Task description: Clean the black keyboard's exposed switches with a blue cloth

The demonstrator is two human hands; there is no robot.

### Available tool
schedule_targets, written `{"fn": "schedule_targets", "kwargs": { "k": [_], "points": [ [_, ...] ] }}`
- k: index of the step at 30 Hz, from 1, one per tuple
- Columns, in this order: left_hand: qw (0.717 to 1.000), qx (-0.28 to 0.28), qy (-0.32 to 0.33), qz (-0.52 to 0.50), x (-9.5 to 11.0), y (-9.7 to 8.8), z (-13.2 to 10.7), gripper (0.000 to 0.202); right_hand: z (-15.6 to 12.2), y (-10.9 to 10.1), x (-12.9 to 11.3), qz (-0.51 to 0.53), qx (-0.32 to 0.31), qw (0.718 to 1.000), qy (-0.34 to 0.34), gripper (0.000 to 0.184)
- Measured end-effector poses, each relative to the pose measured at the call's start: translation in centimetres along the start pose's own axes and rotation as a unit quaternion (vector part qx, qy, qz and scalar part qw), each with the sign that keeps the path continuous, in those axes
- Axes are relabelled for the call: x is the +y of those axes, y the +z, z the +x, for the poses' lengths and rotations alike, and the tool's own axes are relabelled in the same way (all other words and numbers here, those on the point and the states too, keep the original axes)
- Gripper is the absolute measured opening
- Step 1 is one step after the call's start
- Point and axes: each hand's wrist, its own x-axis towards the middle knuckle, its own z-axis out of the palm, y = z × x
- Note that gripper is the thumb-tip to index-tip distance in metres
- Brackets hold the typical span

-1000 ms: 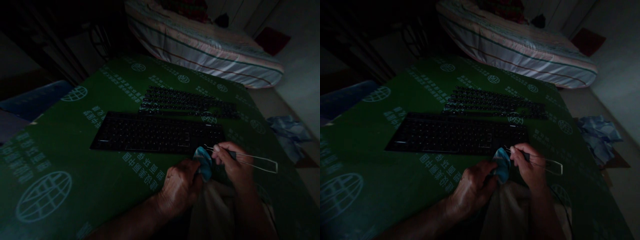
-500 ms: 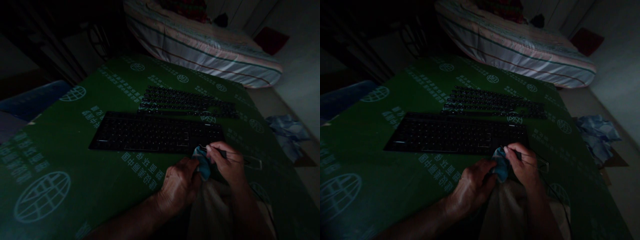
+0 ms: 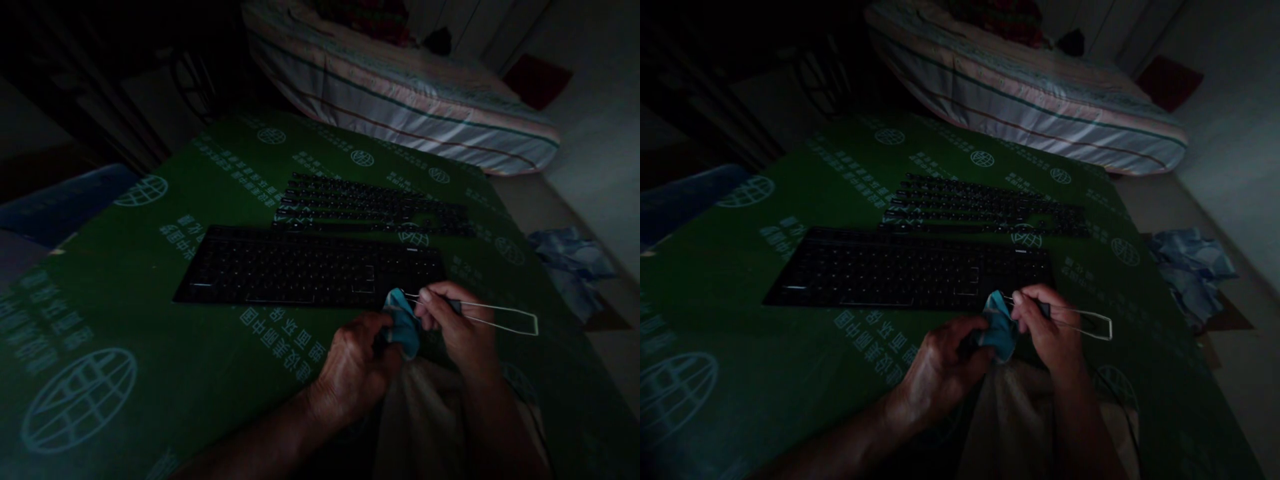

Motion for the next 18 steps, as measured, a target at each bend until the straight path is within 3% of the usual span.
{"fn": "schedule_targets", "kwargs": {
  "k": [3,9,15,18],
  "points": [
    [0.999,-0.006,-0.045,0.016,0.46,-0.16,0.08,0.027,-0.10,0.08,0.14,0.037,-0.006,0.999,0.006,0.021],
    [0.997,-0.006,-0.065,0.037,0.79,-0.49,0.34,0.009,-0.23,-0.33,-0.08,0.073,-0.023,0.997,0.021,0.021],
    [0.981,-0.030,-0.109,-0.158,0.86,-0.96,0.68,0.021,-0.10,-0.51,-0.20,0.092,-0.035,0.995,0.029,0.021],
    [0.972,-0.052,-0.109,-0.200,0.64,-0.92,0.72,0.026,-0.08,-0.39,-0.27,0.083,-0.053,0.995,0.035,0.022]
  ]
}}
